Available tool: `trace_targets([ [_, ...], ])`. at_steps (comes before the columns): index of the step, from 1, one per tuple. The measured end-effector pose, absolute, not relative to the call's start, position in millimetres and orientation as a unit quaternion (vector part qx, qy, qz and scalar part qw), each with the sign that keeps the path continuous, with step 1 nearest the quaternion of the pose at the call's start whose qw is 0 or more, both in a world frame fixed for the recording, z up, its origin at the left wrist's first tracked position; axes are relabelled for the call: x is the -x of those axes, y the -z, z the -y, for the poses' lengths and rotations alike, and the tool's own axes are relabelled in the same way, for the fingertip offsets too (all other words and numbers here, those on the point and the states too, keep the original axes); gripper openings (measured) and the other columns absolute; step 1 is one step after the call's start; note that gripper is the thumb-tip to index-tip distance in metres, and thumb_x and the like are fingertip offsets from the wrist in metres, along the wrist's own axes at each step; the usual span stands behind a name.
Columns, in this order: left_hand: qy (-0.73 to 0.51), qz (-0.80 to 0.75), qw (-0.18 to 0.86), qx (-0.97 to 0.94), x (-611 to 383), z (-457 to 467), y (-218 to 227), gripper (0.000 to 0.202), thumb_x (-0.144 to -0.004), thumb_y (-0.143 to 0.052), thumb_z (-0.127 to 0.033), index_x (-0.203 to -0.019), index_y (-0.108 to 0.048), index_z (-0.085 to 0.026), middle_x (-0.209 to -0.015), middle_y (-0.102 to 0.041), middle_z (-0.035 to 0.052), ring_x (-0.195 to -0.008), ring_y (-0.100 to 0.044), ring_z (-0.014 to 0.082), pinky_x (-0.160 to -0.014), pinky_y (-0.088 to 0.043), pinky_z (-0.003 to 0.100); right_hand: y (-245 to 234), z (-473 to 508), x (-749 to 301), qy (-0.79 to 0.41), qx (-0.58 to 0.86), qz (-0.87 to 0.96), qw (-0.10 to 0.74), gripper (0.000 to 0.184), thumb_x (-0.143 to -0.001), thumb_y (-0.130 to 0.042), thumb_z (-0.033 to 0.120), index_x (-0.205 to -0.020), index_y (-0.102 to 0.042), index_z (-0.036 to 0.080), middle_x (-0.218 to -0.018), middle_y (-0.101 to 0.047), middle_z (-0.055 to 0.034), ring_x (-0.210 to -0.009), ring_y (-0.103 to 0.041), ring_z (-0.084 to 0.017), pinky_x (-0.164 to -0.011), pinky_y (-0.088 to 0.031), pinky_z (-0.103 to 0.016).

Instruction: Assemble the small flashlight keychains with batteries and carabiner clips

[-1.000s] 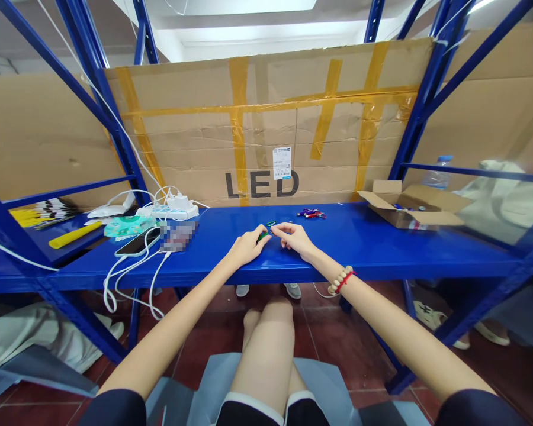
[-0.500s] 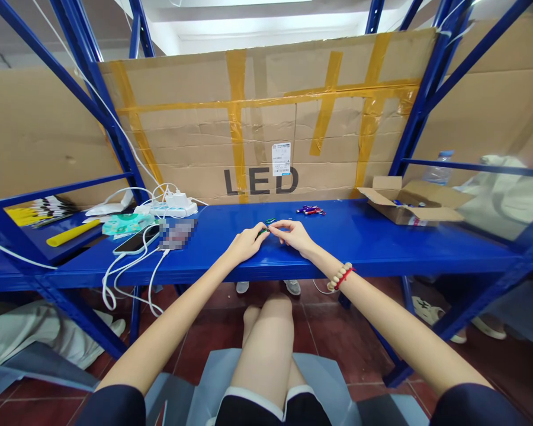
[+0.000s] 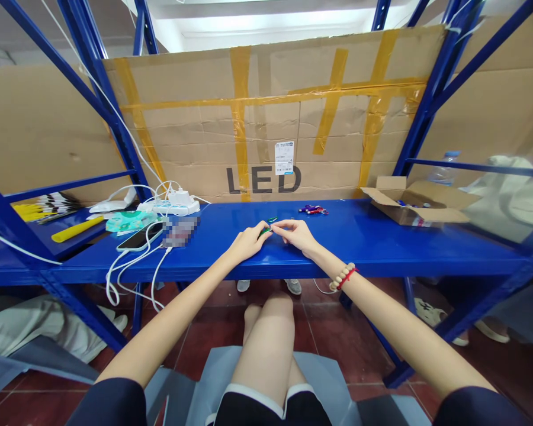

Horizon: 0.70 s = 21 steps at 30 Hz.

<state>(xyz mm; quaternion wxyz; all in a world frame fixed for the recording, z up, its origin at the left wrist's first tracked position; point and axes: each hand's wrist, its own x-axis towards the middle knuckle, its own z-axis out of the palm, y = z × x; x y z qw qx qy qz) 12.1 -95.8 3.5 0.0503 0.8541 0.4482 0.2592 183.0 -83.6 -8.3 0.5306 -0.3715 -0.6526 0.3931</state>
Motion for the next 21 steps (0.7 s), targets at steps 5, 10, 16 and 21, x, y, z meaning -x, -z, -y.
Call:
trace_targets([
  [5, -0.256, -0.441, 0.051, -0.859, -11.8, 95.3, -3.1, 0.024, -0.09, -0.034, -0.039, -0.102, -0.05, -0.026, -0.097, -0.065, 0.0013, -0.091, -0.062, 0.0205, -0.071, -0.046, 0.027, 7.0, 84.9, -183.8, -0.4, 0.385, 0.646, 0.524, 0.042, -0.057, -0.072, 0.044, -0.083, -0.071, 0.011, -0.078, -0.066, -0.0069, -0.045, -0.042, -0.005, -0.044, -0.034, -0.022],
  [10, -0.247, -0.435, 0.035, -0.865, -10.6, 99.0, -5.6, 0.026, -0.091, -0.034, -0.039, -0.103, -0.052, -0.025, -0.095, -0.066, 0.0021, -0.089, -0.063, 0.0198, -0.071, -0.046, 0.026, 7.8, 85.8, -185.7, -0.399, 0.41, 0.646, 0.506, 0.049, -0.054, -0.073, 0.049, -0.084, -0.071, 0.01, -0.062, -0.061, -0.0031, -0.045, -0.038, -0.005, -0.043, -0.03, -0.022],
  [16, -0.264, -0.425, 0.008, -0.866, -8.6, 101.0, -6.3, 0.027, -0.09, -0.036, -0.036, -0.107, -0.055, -0.026, -0.102, -0.067, 0.0025, -0.092, -0.063, 0.0209, -0.075, -0.046, 0.027, 9.0, 84.9, -188.8, -0.399, 0.421, 0.662, 0.475, 0.048, -0.055, -0.073, 0.05, -0.083, -0.071, 0.012, -0.054, -0.054, 0.0003, -0.047, -0.038, -0.006, -0.044, -0.029, -0.021],
  [21, -0.28, -0.409, 0.004, -0.868, -5.7, 99.2, -3.3, 0.028, -0.089, -0.04, -0.034, -0.109, -0.058, -0.027, -0.109, -0.065, 0.0005, -0.098, -0.061, 0.0188, -0.08, -0.045, 0.025, -0.6, 82.0, -192.7, -0.409, 0.437, 0.69, 0.407, 0.046, -0.053, -0.073, 0.052, -0.075, -0.07, 0.012, -0.047, -0.049, 0.0028, -0.042, -0.037, -0.005, -0.042, -0.029, -0.021],
])
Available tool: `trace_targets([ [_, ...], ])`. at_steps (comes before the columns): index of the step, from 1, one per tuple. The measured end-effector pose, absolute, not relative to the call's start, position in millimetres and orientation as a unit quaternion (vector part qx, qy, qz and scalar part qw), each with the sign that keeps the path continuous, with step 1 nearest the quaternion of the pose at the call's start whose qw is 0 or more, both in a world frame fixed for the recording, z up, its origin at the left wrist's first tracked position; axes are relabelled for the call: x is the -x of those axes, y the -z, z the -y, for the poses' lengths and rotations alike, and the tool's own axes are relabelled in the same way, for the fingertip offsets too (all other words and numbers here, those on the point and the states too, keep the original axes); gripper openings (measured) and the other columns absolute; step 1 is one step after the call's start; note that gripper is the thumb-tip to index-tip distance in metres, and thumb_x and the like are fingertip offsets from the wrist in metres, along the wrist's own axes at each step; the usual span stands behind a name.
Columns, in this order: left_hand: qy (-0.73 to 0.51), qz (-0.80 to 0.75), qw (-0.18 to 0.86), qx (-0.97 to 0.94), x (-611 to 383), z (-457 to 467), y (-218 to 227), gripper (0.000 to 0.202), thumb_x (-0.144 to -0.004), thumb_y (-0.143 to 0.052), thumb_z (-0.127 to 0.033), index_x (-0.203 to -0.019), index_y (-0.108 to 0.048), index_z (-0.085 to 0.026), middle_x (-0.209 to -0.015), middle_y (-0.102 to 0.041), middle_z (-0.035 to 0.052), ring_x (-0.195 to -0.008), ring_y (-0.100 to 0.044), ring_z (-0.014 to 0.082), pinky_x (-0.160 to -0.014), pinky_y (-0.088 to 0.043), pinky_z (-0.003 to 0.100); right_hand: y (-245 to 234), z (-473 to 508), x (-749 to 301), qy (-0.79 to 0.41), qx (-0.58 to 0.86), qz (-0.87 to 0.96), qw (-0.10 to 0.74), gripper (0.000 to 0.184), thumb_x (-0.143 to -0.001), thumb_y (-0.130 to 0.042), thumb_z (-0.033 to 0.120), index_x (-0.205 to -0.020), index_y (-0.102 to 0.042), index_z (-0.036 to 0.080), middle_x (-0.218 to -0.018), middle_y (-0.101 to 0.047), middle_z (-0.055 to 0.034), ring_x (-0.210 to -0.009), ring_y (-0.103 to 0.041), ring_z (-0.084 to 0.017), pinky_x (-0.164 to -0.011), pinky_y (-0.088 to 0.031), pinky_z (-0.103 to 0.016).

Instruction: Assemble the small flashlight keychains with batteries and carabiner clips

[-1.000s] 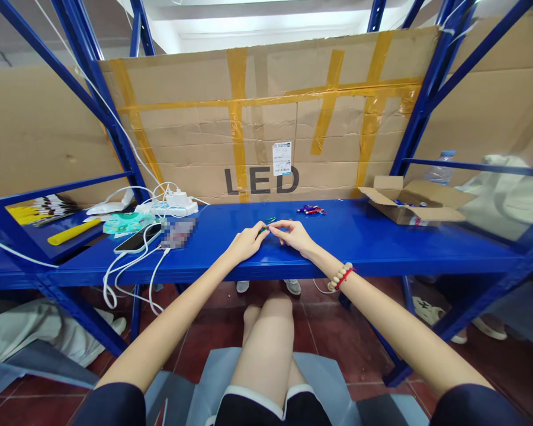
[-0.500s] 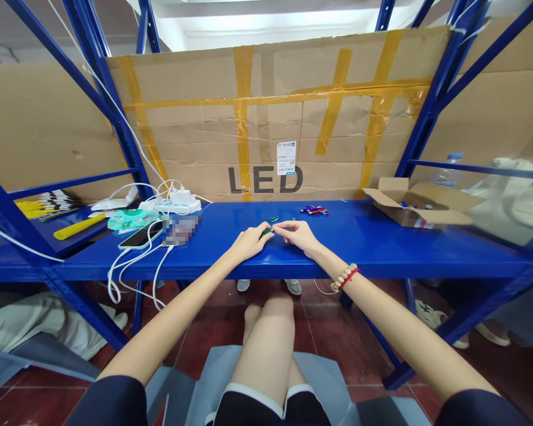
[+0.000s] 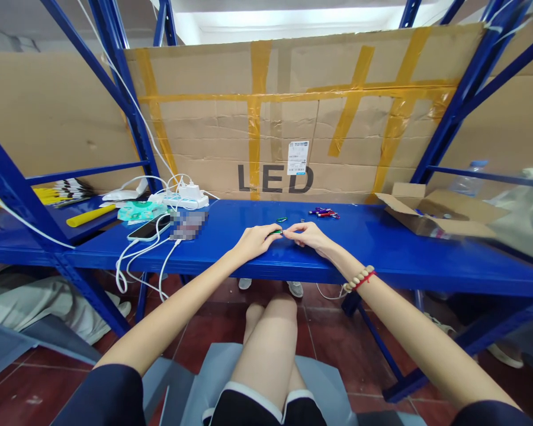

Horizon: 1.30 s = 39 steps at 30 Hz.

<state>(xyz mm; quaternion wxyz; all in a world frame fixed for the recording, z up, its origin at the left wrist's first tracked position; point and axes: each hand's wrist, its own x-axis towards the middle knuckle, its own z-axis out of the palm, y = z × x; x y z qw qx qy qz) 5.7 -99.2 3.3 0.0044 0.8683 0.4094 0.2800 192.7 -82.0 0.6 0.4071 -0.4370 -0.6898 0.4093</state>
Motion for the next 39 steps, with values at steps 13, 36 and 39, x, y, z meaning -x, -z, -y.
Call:
trace_targets([
  [13, -0.32, -0.381, -0.048, -0.866, -1.0, 89.2, 1.5, 0.028, -0.089, -0.044, -0.026, -0.109, -0.063, -0.018, -0.084, -0.064, 0.0059, -0.08, -0.059, 0.0161, -0.071, -0.042, 0.023, -13.5, 84.0, -177.9, -0.448, 0.467, 0.646, 0.405, 0.036, -0.05, -0.077, 0.043, -0.064, -0.064, 0.012, -0.045, -0.042, 0.0054, -0.042, -0.029, -0.003, -0.039, -0.021, -0.02],
  [36, -0.328, -0.421, 0.19, -0.824, 5.0, 71.2, 1.5, 0.03, -0.084, -0.042, -0.033, -0.094, -0.065, -0.017, -0.069, -0.063, 0.0002, -0.071, -0.058, 0.0149, -0.075, -0.044, 0.025, 12.1, 77.0, -172.4, -0.207, 0.385, 0.764, 0.474, 0.041, -0.07, -0.062, 0.054, -0.086, -0.07, 0.017, -0.085, -0.064, -0.0055, -0.042, -0.049, -0.007, -0.044, -0.04, -0.024],
  [39, -0.316, -0.425, 0.193, -0.826, 4.9, 70.3, 1.8, 0.03, -0.084, -0.041, -0.035, -0.094, -0.064, -0.017, -0.068, -0.063, 0.0, -0.071, -0.058, 0.015, -0.074, -0.044, 0.025, 10.4, 77.2, -172.9, -0.073, 0.41, 0.784, 0.461, 0.029, -0.077, -0.059, 0.047, -0.084, -0.072, 0.022, -0.085, -0.065, -0.0033, -0.053, -0.053, -0.009, -0.054, -0.038, -0.024],
])
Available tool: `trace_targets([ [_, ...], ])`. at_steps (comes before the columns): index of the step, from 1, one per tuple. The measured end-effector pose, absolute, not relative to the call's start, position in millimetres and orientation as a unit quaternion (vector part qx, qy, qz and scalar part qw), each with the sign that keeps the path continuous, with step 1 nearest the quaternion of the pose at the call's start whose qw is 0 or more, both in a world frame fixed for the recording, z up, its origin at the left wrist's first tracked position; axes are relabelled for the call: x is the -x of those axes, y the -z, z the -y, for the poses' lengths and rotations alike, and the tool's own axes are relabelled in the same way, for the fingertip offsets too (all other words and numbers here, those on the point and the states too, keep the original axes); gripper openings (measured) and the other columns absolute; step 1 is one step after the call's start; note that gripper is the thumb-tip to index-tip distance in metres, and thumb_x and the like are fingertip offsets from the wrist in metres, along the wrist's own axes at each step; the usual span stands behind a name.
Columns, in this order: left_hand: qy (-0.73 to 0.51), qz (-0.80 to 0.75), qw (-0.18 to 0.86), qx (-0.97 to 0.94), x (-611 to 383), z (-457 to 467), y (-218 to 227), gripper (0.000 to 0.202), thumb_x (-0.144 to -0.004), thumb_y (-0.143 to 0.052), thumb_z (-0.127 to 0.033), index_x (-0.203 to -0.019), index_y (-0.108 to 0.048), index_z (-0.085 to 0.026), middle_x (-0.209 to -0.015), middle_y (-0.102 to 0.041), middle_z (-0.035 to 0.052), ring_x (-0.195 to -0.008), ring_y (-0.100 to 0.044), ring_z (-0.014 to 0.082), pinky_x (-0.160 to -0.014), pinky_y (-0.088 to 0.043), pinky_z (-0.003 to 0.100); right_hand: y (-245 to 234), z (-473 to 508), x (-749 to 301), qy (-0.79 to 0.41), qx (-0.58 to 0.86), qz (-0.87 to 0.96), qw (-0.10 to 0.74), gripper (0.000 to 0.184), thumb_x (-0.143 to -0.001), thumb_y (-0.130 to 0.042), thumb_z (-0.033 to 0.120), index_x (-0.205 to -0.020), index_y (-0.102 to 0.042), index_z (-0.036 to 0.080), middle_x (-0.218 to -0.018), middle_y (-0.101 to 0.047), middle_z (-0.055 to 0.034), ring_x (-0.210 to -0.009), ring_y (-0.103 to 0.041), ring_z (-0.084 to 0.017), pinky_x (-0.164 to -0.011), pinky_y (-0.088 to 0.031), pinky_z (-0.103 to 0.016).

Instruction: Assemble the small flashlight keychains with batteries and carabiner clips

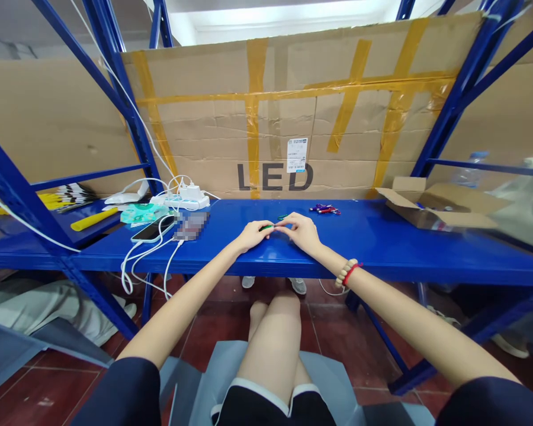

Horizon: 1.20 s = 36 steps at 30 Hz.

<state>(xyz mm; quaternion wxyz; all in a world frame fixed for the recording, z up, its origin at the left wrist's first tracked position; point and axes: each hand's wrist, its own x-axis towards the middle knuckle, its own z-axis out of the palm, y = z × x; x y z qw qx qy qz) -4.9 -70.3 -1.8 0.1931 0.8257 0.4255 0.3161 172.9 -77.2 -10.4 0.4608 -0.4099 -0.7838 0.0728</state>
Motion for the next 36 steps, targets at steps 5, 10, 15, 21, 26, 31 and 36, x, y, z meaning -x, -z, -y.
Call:
trace_targets([
  [5, -0.272, -0.443, 0.129, -0.845, 2.7, 70.4, 1.8, 0.028, -0.085, -0.041, -0.036, -0.092, -0.063, -0.02, -0.079, -0.067, 0.001, -0.077, -0.059, 0.0167, -0.075, -0.043, 0.026, 9.4, 70.2, -177.4, 0.007, 0.404, 0.818, 0.409, 0.024, -0.08, -0.058, 0.043, -0.078, -0.072, 0.024, -0.088, -0.064, -0.0018, -0.062, -0.053, -0.01, -0.054, -0.033, -0.023],
  [10, -0.246, -0.416, 0.114, -0.868, 3.3, 71.6, 1.0, 0.025, -0.086, -0.041, -0.033, -0.095, -0.062, -0.023, -0.095, -0.067, 0.0002, -0.088, -0.06, 0.0179, -0.08, -0.042, 0.026, 13.2, 61.9, -182.1, -0.04, 0.39, 0.813, 0.431, 0.03, -0.074, -0.062, 0.049, -0.072, -0.071, 0.02, -0.084, -0.062, -0.0019, -0.057, -0.05, -0.008, -0.054, -0.034, -0.022],
  [15, -0.231, -0.41, 0.11, -0.875, 2.4, 73.4, 1.8, 0.024, -0.087, -0.041, -0.033, -0.094, -0.062, -0.023, -0.097, -0.067, 0.0007, -0.09, -0.06, 0.0186, -0.081, -0.043, 0.028, 14.0, 62.2, -182.7, -0.062, 0.375, 0.815, 0.437, 0.031, -0.072, -0.063, 0.049, -0.069, -0.071, 0.019, -0.079, -0.061, -0.002, -0.056, -0.049, -0.008, -0.054, -0.035, -0.023],
  [21, -0.244, -0.401, 0.097, -0.878, 0.2, 71.3, 5.1, 0.021, -0.087, -0.042, -0.03, -0.094, -0.059, -0.02, -0.098, -0.066, 0.0038, -0.09, -0.059, 0.0181, -0.081, -0.044, 0.027, 15.8, 59.2, -184.0, -0.093, 0.386, 0.803, 0.445, 0.032, -0.07, -0.065, 0.05, -0.068, -0.071, 0.018, -0.078, -0.061, -0.0019, -0.049, -0.048, -0.007, -0.054, -0.036, -0.024],
  [26, -0.282, -0.38, 0.114, -0.873, -0.2, 66.5, 8.1, 0.022, -0.088, -0.04, -0.025, -0.095, -0.059, -0.016, -0.096, -0.066, 0.0053, -0.089, -0.06, 0.0171, -0.081, -0.044, 0.027, 16.6, 55.4, -184.1, -0.111, 0.395, 0.782, 0.47, 0.035, -0.07, -0.063, 0.052, -0.067, -0.07, 0.017, -0.078, -0.062, -0.0029, -0.045, -0.047, -0.006, -0.051, -0.038, -0.024],
  [31, -0.287, -0.369, 0.101, -0.878, -1.7, 66.3, 8.1, 0.021, -0.088, -0.041, -0.023, -0.09, -0.06, -0.015, -0.085, -0.066, 0.0043, -0.079, -0.06, 0.0163, -0.074, -0.045, 0.026, 16.6, 52.6, -184.2, -0.189, 0.386, 0.762, 0.484, 0.038, -0.063, -0.067, 0.053, -0.065, -0.069, 0.015, -0.076, -0.064, -0.0043, -0.039, -0.046, -0.005, -0.046, -0.039, -0.024],
  [36, -0.304, -0.342, 0.082, -0.885, -0.8, 69.8, 6.4, 0.019, -0.085, -0.044, -0.02, -0.091, -0.062, -0.014, -0.081, -0.066, 0.0037, -0.072, -0.06, 0.0145, -0.072, -0.046, 0.025, 13.0, 57.6, -184.7, -0.295, 0.373, 0.745, 0.468, 0.037, -0.057, -0.072, 0.049, -0.064, -0.068, 0.013, -0.062, -0.063, -0.0033, -0.039, -0.044, -0.006, -0.042, -0.036, -0.023],
])
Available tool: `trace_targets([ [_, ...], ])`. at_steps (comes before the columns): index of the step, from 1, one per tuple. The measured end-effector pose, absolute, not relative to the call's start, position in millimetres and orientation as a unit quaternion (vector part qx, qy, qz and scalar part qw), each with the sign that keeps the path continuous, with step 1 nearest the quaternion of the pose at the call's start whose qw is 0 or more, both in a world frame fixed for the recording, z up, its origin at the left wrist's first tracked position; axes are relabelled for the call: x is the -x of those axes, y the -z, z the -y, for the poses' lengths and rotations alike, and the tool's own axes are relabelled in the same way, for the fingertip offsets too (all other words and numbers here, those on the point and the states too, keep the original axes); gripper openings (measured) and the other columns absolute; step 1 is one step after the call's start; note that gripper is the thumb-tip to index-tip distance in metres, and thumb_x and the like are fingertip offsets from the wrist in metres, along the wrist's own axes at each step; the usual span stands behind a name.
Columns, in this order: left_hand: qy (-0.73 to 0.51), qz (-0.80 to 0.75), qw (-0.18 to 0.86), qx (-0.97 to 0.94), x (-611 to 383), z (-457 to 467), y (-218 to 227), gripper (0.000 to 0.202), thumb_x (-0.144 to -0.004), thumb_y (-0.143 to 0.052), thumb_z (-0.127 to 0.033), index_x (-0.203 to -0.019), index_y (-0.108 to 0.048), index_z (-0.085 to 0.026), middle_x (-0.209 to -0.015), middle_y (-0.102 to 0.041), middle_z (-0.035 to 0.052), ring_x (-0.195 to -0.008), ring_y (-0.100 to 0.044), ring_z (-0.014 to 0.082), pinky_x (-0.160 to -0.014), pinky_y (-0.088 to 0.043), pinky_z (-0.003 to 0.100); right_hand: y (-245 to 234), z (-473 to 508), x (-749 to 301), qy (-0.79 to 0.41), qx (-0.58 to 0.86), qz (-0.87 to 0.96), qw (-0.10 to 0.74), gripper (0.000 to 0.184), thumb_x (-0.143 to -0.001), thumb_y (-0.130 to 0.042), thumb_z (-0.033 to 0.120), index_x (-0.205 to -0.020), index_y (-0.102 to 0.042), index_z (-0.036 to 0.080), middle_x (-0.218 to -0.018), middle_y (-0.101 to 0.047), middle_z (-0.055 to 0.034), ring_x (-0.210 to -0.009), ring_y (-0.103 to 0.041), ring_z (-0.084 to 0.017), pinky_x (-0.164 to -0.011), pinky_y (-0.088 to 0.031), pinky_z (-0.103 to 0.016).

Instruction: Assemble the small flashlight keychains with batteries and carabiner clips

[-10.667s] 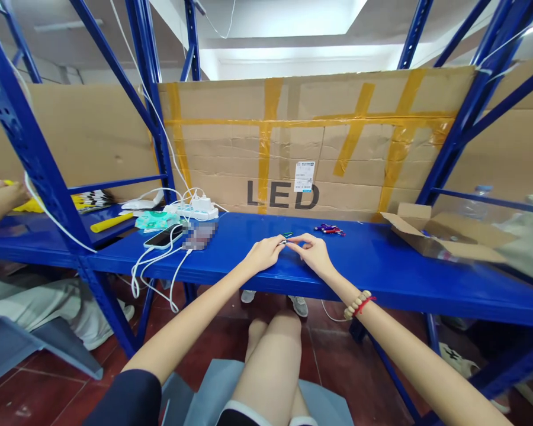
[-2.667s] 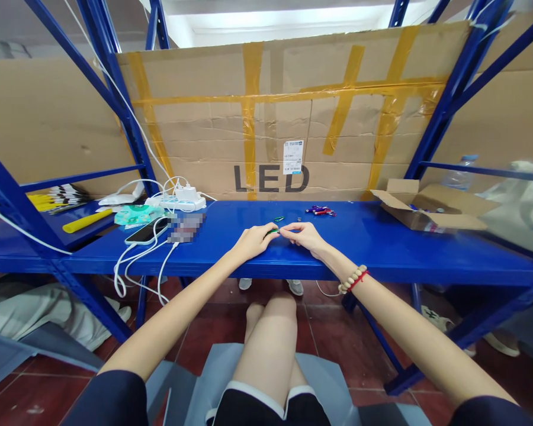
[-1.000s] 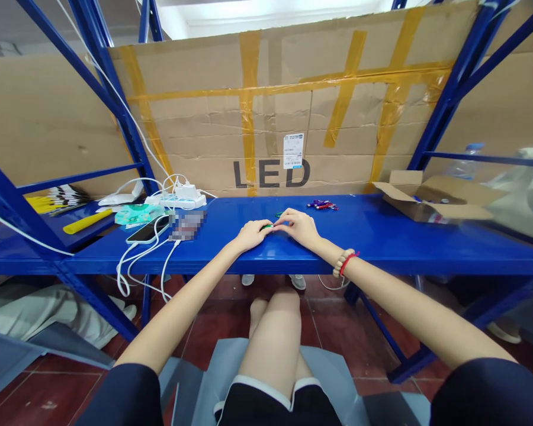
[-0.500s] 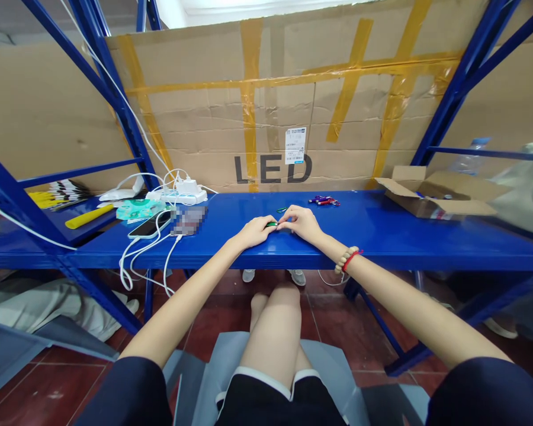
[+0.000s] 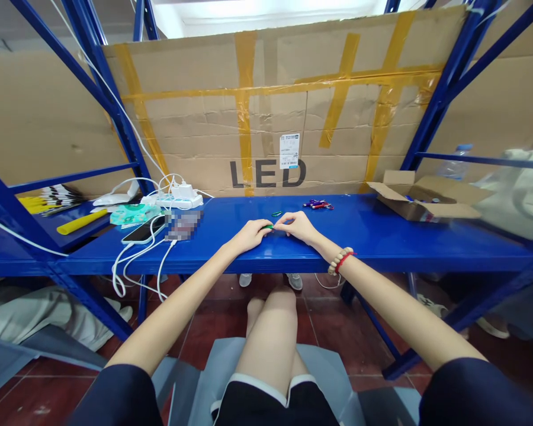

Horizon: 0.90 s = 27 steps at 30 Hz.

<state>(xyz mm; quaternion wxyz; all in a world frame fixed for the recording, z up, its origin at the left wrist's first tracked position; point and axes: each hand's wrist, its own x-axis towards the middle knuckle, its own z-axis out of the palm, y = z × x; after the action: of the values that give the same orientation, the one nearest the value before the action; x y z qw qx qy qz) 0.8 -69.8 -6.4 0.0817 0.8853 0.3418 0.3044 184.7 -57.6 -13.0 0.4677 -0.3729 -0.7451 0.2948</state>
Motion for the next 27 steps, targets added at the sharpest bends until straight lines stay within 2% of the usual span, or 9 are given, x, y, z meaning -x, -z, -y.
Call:
trace_targets([
  [6, -0.32, -0.325, 0.055, -0.888, 1.0, 71.3, 7.7, 0.019, -0.083, -0.046, -0.015, -0.093, -0.063, -0.013, -0.084, -0.067, 0.0054, -0.073, -0.061, 0.0144, -0.074, -0.047, 0.025, 14.3, 58.1, -185.3, -0.264, 0.409, 0.751, 0.446, 0.037, -0.059, -0.07, 0.049, -0.063, -0.067, 0.013, -0.045, -0.055, 0.0002, -0.039, -0.045, -0.008, -0.042, -0.033, -0.022],
  [11, -0.329, -0.324, 0.035, -0.887, 0.8, 73.7, 6.9, 0.018, -0.083, -0.047, -0.014, -0.092, -0.063, -0.014, -0.082, -0.067, 0.0051, -0.074, -0.061, 0.0148, -0.075, -0.047, 0.025, 15.9, 59.8, -184.8, -0.182, 0.418, 0.788, 0.413, 0.034, -0.07, -0.062, 0.049, -0.067, -0.068, 0.016, -0.053, -0.059, 0.0006, -0.04, -0.049, -0.008, -0.046, -0.035, -0.021],
  [15, -0.326, -0.333, 0.047, -0.884, -0.6, 77.4, 4.3, 0.019, -0.085, -0.045, -0.015, -0.086, -0.063, -0.014, -0.072, -0.065, 0.0029, -0.069, -0.061, 0.0141, -0.071, -0.047, 0.024, 9.8, 71.2, -181.8, -0.101, 0.408, 0.822, 0.384, 0.028, -0.082, -0.053, 0.04, -0.07, -0.066, 0.018, -0.068, -0.064, 0.0006, -0.046, -0.051, -0.007, -0.05, -0.034, -0.02],
  [18, -0.344, -0.324, 0.04, -0.88, -1.6, 79.0, 3.9, 0.021, -0.086, -0.043, -0.016, -0.086, -0.064, -0.014, -0.072, -0.065, 0.0025, -0.067, -0.06, 0.0133, -0.07, -0.047, 0.024, 5.5, 77.7, -179.3, -0.049, 0.4, 0.843, 0.357, 0.03, -0.088, -0.044, 0.035, -0.071, -0.062, 0.019, -0.07, -0.063, -0.0002, -0.058, -0.055, -0.009, -0.054, -0.033, -0.02],
  [22, -0.374, -0.303, 0.005, -0.877, -1.8, 78.2, 6.3, 0.022, -0.084, -0.045, -0.012, -0.093, -0.064, -0.015, -0.082, -0.066, 0.0049, -0.072, -0.06, 0.0138, -0.073, -0.047, 0.025, 5.0, 79.7, -177.4, -0.004, 0.397, 0.851, 0.344, 0.031, -0.091, -0.039, 0.031, -0.07, -0.057, 0.018, -0.075, -0.062, -0.0025, -0.072, -0.055, -0.013, -0.058, -0.032, -0.021],
  [27, -0.361, -0.296, -0.066, -0.882, -0.3, 75.1, 9.0, 0.021, -0.083, -0.047, -0.012, -0.092, -0.066, -0.014, -0.074, -0.064, 0.006, -0.072, -0.058, 0.0159, -0.07, -0.046, 0.026, 6.9, 78.2, -178.4, -0.03, 0.412, 0.851, 0.325, 0.035, -0.091, -0.037, 0.033, -0.064, -0.053, 0.018, -0.065, -0.058, -0.0003, -0.062, -0.05, -0.011, -0.056, -0.029, -0.021],
])
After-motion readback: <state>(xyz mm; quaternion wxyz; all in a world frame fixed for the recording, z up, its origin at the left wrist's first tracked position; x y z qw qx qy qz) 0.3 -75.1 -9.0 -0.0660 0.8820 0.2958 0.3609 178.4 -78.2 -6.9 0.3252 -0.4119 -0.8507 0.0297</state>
